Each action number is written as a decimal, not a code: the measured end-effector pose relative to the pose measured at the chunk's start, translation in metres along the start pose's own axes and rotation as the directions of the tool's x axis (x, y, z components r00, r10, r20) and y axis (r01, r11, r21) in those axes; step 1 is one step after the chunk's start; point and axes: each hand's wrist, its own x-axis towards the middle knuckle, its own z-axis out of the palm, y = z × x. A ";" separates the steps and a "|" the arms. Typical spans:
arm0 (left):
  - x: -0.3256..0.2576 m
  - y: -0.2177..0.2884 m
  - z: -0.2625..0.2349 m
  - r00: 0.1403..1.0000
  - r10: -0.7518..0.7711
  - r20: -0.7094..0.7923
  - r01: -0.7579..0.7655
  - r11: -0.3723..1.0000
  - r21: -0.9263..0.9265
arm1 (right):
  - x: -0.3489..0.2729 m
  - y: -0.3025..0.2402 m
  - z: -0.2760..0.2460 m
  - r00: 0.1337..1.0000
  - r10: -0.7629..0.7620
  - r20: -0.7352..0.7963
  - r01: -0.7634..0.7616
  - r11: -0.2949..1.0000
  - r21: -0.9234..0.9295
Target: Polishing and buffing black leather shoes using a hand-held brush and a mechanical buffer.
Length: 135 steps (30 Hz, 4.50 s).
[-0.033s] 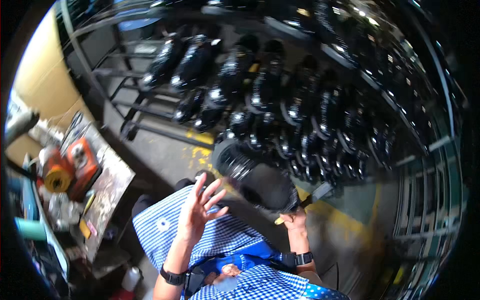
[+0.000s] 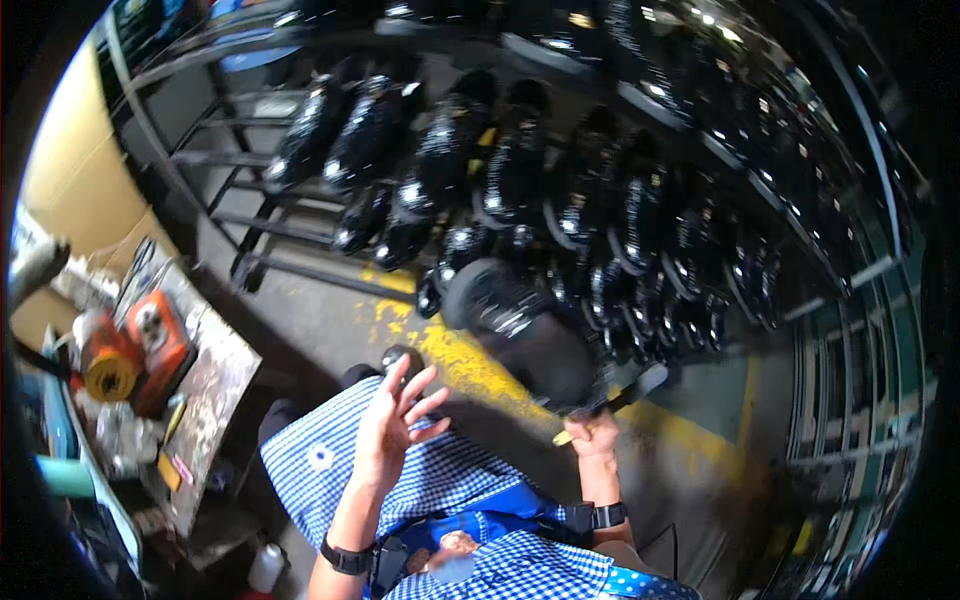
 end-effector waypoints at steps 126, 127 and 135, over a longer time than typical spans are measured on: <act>-0.051 -0.020 -0.159 0.595 0.717 -0.363 -0.485 0.681 0.549 | 0.223 0.155 0.271 0.983 0.132 -0.124 -0.176 0.865 -0.470; -0.051 -0.015 -0.154 0.593 0.729 -0.341 -0.493 0.664 0.562 | 0.235 0.158 0.283 0.980 0.160 -0.116 -0.196 0.863 -0.465; -0.051 -0.012 -0.160 0.627 0.695 -0.352 -0.533 0.712 0.457 | 0.298 0.223 0.377 0.960 0.279 -0.010 -0.260 0.878 -0.402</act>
